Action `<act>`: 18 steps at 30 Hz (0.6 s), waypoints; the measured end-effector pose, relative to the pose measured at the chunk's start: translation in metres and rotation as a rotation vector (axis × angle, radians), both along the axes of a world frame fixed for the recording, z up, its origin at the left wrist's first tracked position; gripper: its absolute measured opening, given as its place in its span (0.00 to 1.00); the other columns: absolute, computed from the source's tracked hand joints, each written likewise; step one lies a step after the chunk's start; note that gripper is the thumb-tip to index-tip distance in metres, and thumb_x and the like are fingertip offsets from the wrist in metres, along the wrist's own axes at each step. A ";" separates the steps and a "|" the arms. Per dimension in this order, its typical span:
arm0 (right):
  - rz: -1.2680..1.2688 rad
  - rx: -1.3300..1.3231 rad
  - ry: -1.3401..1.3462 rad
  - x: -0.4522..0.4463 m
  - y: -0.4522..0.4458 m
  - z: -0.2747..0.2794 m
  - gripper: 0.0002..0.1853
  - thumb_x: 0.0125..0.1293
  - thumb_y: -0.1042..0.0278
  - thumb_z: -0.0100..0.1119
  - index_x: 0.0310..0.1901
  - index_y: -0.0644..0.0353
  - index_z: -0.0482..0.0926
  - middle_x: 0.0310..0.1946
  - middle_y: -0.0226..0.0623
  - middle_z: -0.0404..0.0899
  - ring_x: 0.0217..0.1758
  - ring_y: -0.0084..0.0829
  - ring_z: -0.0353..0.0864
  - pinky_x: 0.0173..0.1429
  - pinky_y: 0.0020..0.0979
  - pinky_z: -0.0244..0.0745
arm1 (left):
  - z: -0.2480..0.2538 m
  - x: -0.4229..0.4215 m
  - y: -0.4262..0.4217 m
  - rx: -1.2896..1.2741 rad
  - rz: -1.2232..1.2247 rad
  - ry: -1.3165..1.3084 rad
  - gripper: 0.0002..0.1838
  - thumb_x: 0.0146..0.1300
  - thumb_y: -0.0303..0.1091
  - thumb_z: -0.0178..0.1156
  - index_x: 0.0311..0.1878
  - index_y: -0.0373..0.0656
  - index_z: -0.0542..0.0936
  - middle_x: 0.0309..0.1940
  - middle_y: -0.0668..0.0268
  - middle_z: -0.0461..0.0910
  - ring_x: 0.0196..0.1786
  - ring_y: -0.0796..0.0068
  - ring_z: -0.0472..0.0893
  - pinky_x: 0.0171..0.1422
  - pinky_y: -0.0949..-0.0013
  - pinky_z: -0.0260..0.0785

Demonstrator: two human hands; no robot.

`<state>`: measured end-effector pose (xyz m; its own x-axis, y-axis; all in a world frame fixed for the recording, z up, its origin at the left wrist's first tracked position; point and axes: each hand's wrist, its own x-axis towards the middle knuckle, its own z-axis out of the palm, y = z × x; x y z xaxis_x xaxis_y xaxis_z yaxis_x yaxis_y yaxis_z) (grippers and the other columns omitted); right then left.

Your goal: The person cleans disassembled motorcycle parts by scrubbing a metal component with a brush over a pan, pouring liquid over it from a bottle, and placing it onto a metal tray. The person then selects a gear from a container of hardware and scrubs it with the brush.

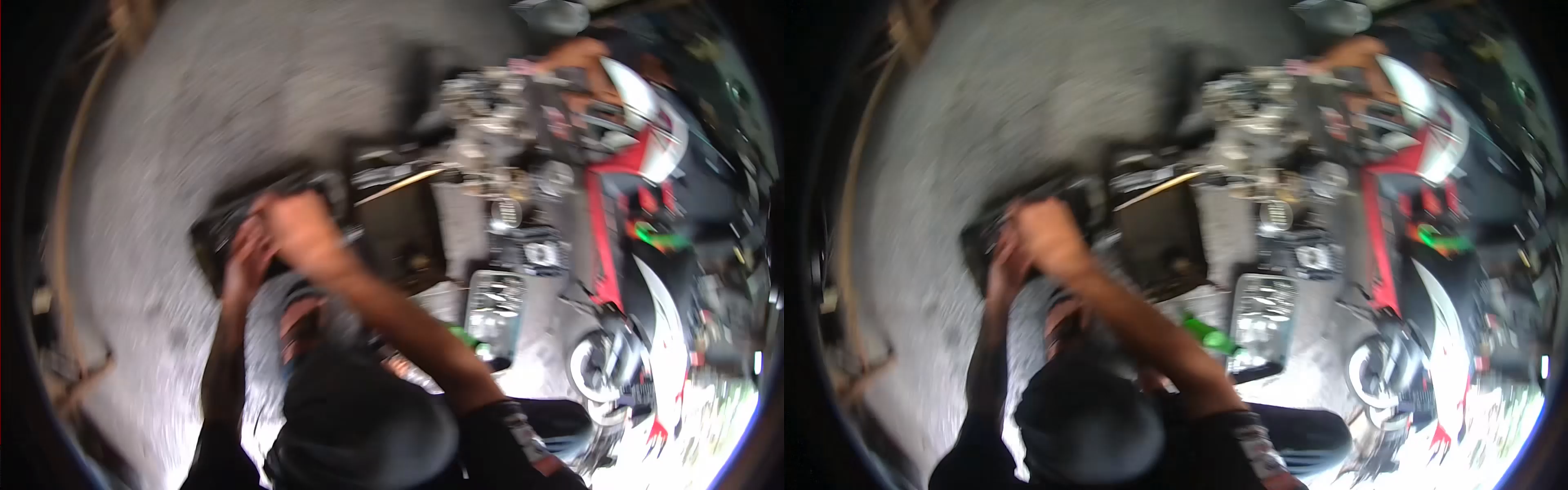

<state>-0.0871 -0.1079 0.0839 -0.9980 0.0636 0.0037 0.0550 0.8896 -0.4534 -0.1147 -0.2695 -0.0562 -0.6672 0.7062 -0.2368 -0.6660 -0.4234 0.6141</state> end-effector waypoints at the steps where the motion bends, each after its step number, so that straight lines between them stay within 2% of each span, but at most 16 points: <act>1: -0.055 -0.118 0.182 -0.001 -0.004 -0.015 0.08 0.56 0.65 0.56 0.30 0.61 0.78 0.25 0.48 0.80 0.31 0.47 0.82 0.35 0.42 0.77 | -0.012 0.001 0.000 -0.087 0.051 -0.072 0.25 0.68 0.38 0.51 0.67 0.49 0.63 0.64 0.64 0.66 0.65 0.67 0.68 0.67 0.60 0.62; 2: -0.115 -0.309 0.141 0.005 -0.008 0.013 0.09 0.59 0.62 0.57 0.32 0.60 0.77 0.26 0.48 0.79 0.32 0.49 0.81 0.36 0.43 0.76 | -0.018 0.001 0.003 -0.079 0.066 0.059 0.25 0.66 0.38 0.53 0.66 0.49 0.64 0.61 0.66 0.67 0.64 0.70 0.69 0.66 0.61 0.61; 4: -0.163 -0.379 0.199 0.005 -0.010 0.006 0.11 0.61 0.61 0.59 0.36 0.62 0.77 0.26 0.50 0.79 0.33 0.52 0.80 0.38 0.47 0.75 | 0.018 0.000 0.012 -0.029 0.101 0.047 0.24 0.62 0.35 0.58 0.62 0.46 0.68 0.58 0.67 0.70 0.62 0.71 0.70 0.66 0.61 0.61; 7: -0.203 -0.386 0.188 0.012 -0.009 0.011 0.12 0.59 0.64 0.62 0.37 0.63 0.76 0.27 0.49 0.80 0.34 0.50 0.80 0.37 0.43 0.75 | 0.032 -0.002 0.012 -0.035 0.084 0.194 0.22 0.62 0.34 0.58 0.59 0.43 0.69 0.57 0.68 0.70 0.60 0.73 0.70 0.65 0.62 0.61; 8: -0.200 -0.368 0.226 0.013 -0.010 0.008 0.11 0.59 0.63 0.62 0.37 0.62 0.76 0.27 0.50 0.80 0.34 0.51 0.80 0.37 0.43 0.75 | 0.039 -0.002 0.009 -0.169 0.069 0.287 0.21 0.63 0.35 0.58 0.58 0.42 0.70 0.55 0.68 0.71 0.58 0.74 0.71 0.63 0.64 0.62; 11: -0.225 -0.360 0.266 0.021 -0.015 0.012 0.11 0.60 0.63 0.62 0.37 0.62 0.76 0.27 0.50 0.80 0.33 0.51 0.80 0.37 0.43 0.74 | 0.048 -0.004 0.007 -0.217 0.038 0.397 0.20 0.63 0.35 0.58 0.57 0.41 0.70 0.54 0.69 0.71 0.58 0.76 0.70 0.61 0.66 0.62; 13: -0.239 -0.428 0.215 0.023 -0.013 0.018 0.11 0.60 0.63 0.62 0.37 0.62 0.77 0.27 0.49 0.80 0.34 0.51 0.80 0.37 0.43 0.75 | 0.055 0.001 0.009 -0.228 0.079 0.352 0.21 0.65 0.38 0.55 0.59 0.43 0.69 0.55 0.68 0.70 0.59 0.74 0.69 0.61 0.66 0.62; 15: -0.306 -0.483 0.377 0.023 -0.012 0.023 0.11 0.60 0.62 0.62 0.37 0.61 0.77 0.27 0.48 0.80 0.33 0.50 0.80 0.36 0.41 0.76 | 0.058 0.001 0.011 -0.218 0.125 0.331 0.22 0.67 0.41 0.53 0.62 0.45 0.67 0.57 0.67 0.69 0.61 0.72 0.68 0.62 0.65 0.61; 16: -0.312 -0.456 0.389 0.023 -0.011 0.025 0.11 0.60 0.62 0.63 0.37 0.61 0.77 0.27 0.49 0.80 0.32 0.50 0.81 0.35 0.40 0.76 | 0.058 0.002 0.011 -0.154 0.071 0.266 0.25 0.68 0.45 0.51 0.65 0.48 0.64 0.61 0.65 0.67 0.63 0.68 0.68 0.63 0.61 0.61; 17: -0.314 -0.471 0.387 0.025 -0.008 0.026 0.11 0.60 0.62 0.63 0.37 0.61 0.77 0.27 0.49 0.80 0.32 0.50 0.81 0.35 0.40 0.76 | 0.059 0.005 0.015 -0.169 0.070 0.267 0.25 0.68 0.45 0.51 0.65 0.48 0.64 0.61 0.65 0.67 0.63 0.68 0.68 0.63 0.61 0.61; 18: -0.282 -0.383 0.337 0.027 -0.004 0.030 0.11 0.60 0.62 0.62 0.37 0.61 0.77 0.27 0.48 0.80 0.31 0.49 0.81 0.34 0.40 0.76 | 0.058 0.009 0.019 -0.037 0.036 0.148 0.26 0.68 0.45 0.52 0.66 0.48 0.63 0.62 0.64 0.67 0.64 0.67 0.67 0.64 0.60 0.61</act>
